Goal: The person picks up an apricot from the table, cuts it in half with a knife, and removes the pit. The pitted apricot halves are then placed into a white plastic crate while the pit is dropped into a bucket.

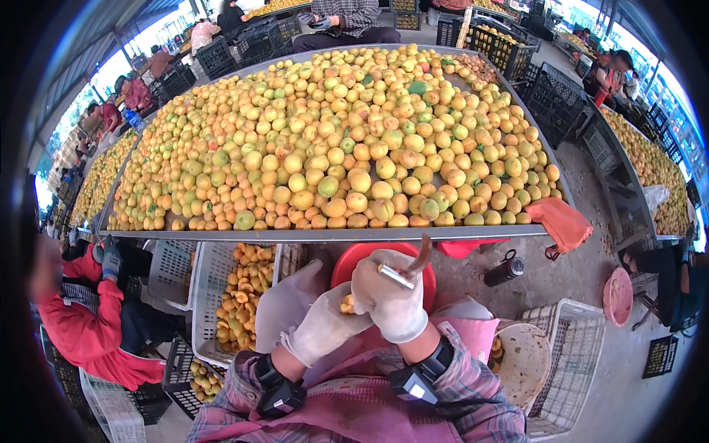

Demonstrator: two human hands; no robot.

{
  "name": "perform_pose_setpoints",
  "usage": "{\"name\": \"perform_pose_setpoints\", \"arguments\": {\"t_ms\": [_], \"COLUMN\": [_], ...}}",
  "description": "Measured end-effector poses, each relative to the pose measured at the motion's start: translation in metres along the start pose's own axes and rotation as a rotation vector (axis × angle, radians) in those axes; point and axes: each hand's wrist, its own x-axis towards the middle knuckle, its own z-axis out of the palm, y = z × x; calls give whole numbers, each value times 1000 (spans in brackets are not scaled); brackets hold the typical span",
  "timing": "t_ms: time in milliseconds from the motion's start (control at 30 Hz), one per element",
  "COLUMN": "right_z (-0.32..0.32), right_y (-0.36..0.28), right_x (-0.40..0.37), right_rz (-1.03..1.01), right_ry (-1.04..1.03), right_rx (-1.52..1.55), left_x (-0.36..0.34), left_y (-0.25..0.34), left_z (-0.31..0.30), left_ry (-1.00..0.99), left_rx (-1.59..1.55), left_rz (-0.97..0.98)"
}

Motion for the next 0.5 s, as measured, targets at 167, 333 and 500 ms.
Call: {"name": "perform_pose_setpoints", "arguments": {"t_ms": [167, 333, 500], "right_z": [-3, -5, -8], "right_y": [7, 10, 19], "right_x": [1, 6, 3], "right_rz": [323, 366, 602], "right_ry": [-144, -426, -239], "right_rx": [375, 218, 700], "left_x": [-2, 4, 3], "left_y": [10, -29, -15], "left_z": [-1, 3, -2], "left_ry": [-51, -192, -323], "left_rx": [26, 384, 71], "left_rz": [-79, 273, 29]}}
